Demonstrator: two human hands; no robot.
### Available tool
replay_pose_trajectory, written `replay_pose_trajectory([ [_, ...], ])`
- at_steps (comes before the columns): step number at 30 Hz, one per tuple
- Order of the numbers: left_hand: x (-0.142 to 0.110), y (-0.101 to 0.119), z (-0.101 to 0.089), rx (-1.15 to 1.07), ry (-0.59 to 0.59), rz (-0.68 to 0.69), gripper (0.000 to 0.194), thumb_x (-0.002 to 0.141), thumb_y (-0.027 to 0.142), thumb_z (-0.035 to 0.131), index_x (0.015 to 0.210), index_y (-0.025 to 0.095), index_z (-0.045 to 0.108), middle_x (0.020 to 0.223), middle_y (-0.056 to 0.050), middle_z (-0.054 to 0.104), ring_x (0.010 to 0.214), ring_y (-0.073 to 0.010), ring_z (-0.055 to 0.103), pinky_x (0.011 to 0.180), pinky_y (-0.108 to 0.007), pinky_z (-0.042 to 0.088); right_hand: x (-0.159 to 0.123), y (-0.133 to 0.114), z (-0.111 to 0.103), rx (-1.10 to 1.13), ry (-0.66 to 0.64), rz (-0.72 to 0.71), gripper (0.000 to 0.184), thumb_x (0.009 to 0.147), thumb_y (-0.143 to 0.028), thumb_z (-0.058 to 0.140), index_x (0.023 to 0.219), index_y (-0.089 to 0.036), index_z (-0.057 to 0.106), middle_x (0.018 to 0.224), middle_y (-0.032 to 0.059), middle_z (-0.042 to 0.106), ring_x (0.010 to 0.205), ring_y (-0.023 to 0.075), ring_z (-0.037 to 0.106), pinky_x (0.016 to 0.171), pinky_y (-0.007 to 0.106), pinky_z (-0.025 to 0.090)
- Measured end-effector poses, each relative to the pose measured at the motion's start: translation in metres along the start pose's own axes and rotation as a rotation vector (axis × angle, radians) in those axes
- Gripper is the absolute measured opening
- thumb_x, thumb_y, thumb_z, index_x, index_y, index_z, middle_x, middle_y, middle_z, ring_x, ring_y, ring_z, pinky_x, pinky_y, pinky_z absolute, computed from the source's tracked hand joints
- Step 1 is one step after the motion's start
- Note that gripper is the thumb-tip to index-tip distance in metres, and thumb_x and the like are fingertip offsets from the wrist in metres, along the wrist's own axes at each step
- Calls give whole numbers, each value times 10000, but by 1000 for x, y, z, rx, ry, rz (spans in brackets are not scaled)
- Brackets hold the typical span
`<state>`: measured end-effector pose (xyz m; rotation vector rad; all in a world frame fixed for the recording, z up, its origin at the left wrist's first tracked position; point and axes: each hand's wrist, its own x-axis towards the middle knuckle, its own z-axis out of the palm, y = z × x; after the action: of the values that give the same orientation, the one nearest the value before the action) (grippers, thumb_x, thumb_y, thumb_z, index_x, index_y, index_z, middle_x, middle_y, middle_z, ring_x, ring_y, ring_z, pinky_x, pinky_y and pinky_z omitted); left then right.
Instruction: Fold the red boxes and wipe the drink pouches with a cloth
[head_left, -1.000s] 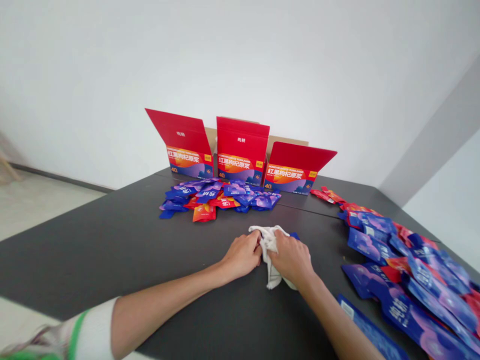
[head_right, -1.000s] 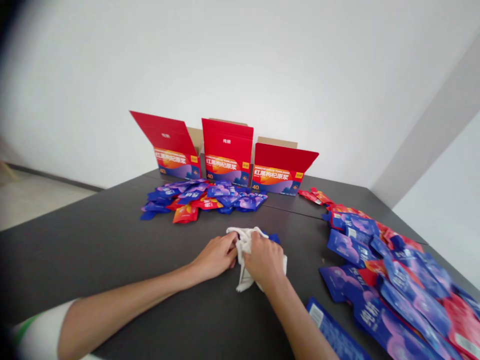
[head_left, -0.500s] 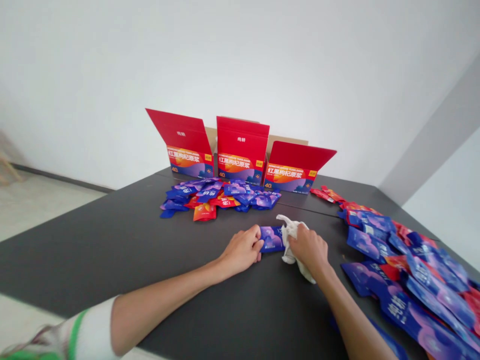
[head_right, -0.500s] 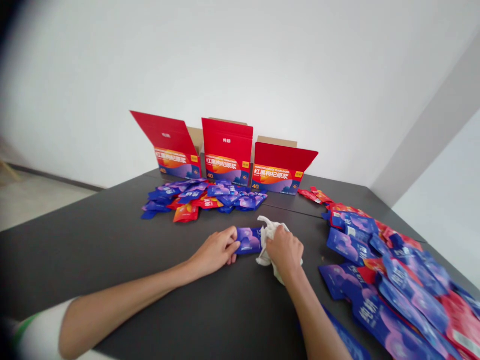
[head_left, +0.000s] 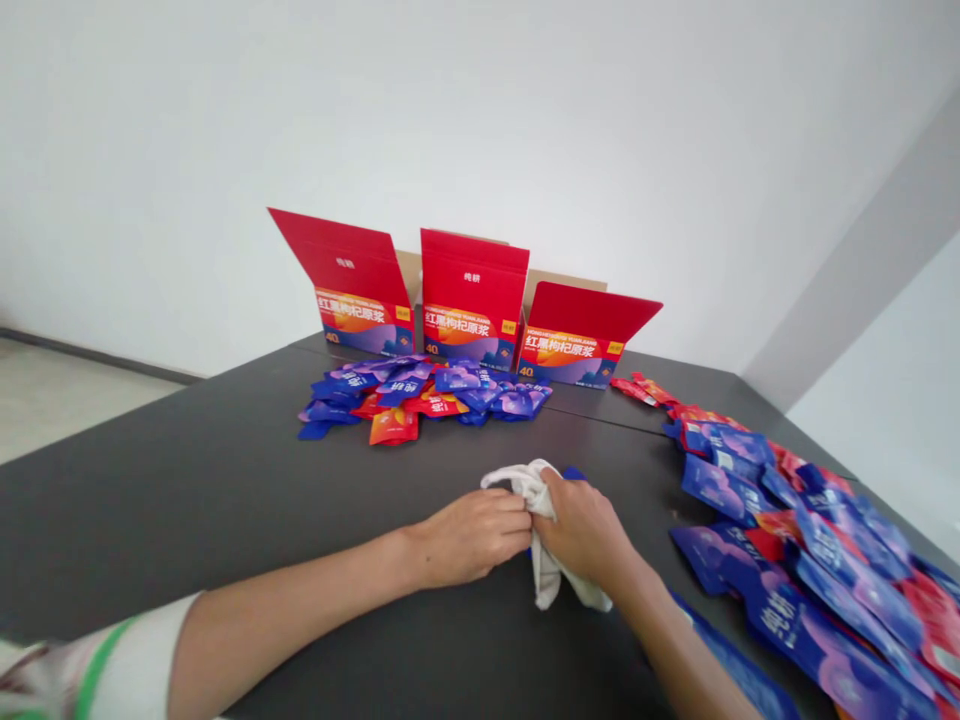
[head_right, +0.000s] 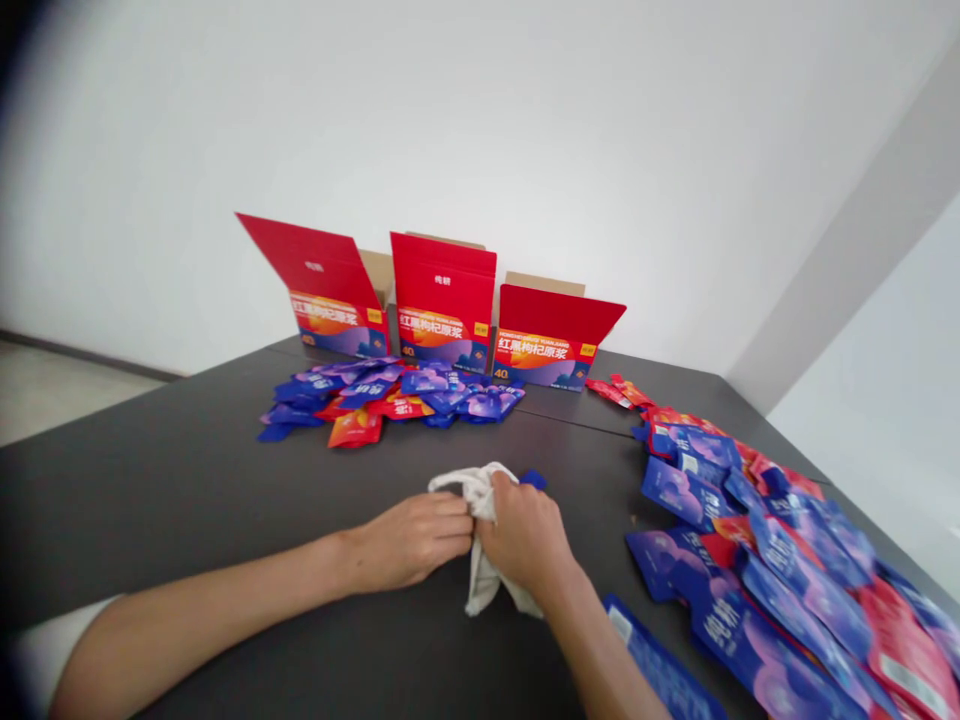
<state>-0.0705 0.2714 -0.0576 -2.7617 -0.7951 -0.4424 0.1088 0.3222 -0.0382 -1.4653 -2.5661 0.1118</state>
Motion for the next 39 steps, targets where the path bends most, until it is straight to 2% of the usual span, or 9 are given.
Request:
replay_pose_trajectory([
  [5, -4, -1, 1, 31, 14, -42, 186, 846, 82, 394, 746, 162, 529, 738, -40, 560, 725, -157, 486, 724, -292, 396, 4, -4, 3, -231, 30, 240, 244, 811, -353, 426, 973, -189, 507, 860, 101, 651, 795, 254, 629, 631, 286, 380],
  [10, -4, -1, 0, 25, 22, -80, 189, 853, 105, 388, 748, 167, 533, 748, -35, 562, 732, -154, 489, 708, -282, 396, -2, -11, 2, -150, -29, 36, 206, 800, -335, 439, 963, -221, 491, 855, 61, 653, 786, 228, 629, 638, 281, 390],
  [15, -4, 0, 0, 21, -2, -126, 197, 864, 116, 377, 767, 173, 539, 766, -35, 573, 736, -152, 494, 737, -286, 400, 0, -8, 0, -237, -13, 279, 241, 819, -334, 426, 990, -183, 504, 886, 112, 651, 825, 252, 628, 659, 296, 394],
  [20, -5, -1, 2, 11, -6, -123, 205, 870, 131, 380, 759, 172, 547, 776, -41, 576, 752, -153, 504, 736, -279, 399, 0, -9, 1, -162, -54, 40, 224, 798, -335, 445, 975, -209, 499, 885, 82, 654, 810, 240, 629, 654, 287, 396],
  [24, -4, -2, 3, 29, -31, -150, 193, 876, 131, 377, 801, 169, 550, 791, -41, 585, 767, -158, 505, 769, -285, 393, 0, -7, 1, -235, -26, 228, 240, 802, -334, 430, 977, -185, 499, 881, 113, 652, 816, 276, 628, 648, 316, 408],
  [28, -3, -2, 1, 21, -40, -138, 186, 873, 138, 381, 790, 167, 545, 787, -43, 578, 767, -158, 506, 754, -281, 395, -3, -9, 1, -177, -56, 52, 231, 790, -327, 454, 981, -206, 497, 908, 88, 649, 825, 250, 626, 673, 304, 407],
  [33, -3, -2, 0, 35, -20, -162, 185, 871, 133, 383, 787, 166, 543, 773, -43, 577, 759, -158, 509, 762, -284, 397, -3, -10, 0, -227, -53, 219, 263, 816, -364, 425, 993, -188, 508, 878, 111, 650, 811, 259, 629, 661, 307, 402],
  [37, -4, -3, 1, 28, -6, -154, 177, 856, 109, 389, 787, 169, 541, 782, -41, 582, 791, -163, 515, 760, -284, 394, -6, -12, 0, -170, -68, 45, 231, 787, -328, 458, 977, -208, 514, 885, 82, 653, 810, 239, 628, 664, 296, 400],
  [39, -4, -3, 1, 28, 6, -154, 181, 855, 107, 387, 780, 170, 539, 786, -42, 583, 795, -163, 517, 765, -285, 393, -5, -10, -1, -158, -87, 49, 238, 790, -342, 455, 980, -214, 522, 872, 80, 656, 792, 234, 628, 656, 297, 402],
])
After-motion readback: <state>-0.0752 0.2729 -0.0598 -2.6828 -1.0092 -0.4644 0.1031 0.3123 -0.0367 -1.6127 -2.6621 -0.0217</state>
